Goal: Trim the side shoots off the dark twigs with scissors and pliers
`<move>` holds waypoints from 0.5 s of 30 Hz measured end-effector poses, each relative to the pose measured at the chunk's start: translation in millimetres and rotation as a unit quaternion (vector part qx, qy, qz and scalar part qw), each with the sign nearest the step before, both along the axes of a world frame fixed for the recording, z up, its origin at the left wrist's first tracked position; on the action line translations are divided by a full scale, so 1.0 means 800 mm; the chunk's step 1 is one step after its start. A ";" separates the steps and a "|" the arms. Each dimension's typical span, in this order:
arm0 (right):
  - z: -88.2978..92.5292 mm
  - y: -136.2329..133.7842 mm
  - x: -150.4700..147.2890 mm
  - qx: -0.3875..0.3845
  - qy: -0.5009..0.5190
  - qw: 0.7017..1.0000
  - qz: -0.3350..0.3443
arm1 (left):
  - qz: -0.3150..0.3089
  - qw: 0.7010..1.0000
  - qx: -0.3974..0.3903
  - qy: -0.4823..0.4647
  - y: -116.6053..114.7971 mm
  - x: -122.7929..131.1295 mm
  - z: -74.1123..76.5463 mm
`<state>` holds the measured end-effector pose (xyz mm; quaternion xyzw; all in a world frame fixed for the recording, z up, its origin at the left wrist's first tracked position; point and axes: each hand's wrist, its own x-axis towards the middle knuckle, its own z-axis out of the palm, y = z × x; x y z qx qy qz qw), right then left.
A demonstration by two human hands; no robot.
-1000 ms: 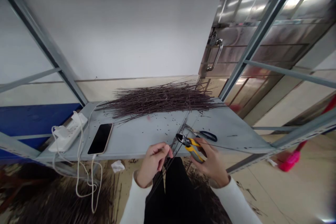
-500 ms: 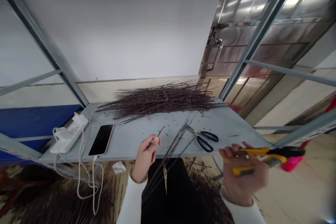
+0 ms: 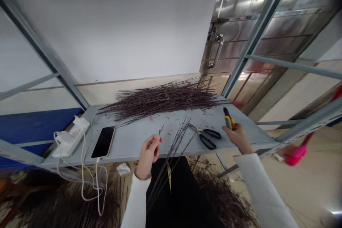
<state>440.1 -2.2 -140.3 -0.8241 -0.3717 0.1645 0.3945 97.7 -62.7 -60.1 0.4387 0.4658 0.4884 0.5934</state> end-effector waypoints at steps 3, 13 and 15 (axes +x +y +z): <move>-0.002 0.034 0.010 -0.080 -0.049 0.996 0.001 | 0.011 1.000 -0.006 0.014 0.002 0.004 -0.005; -0.003 0.018 -0.036 0.006 -0.159 0.985 0.071 | 0.039 0.998 -0.014 0.036 0.012 0.012 -0.020; -0.011 -0.029 -0.067 0.055 -0.159 0.978 0.123 | 0.040 0.999 -0.019 0.032 0.012 0.014 -0.017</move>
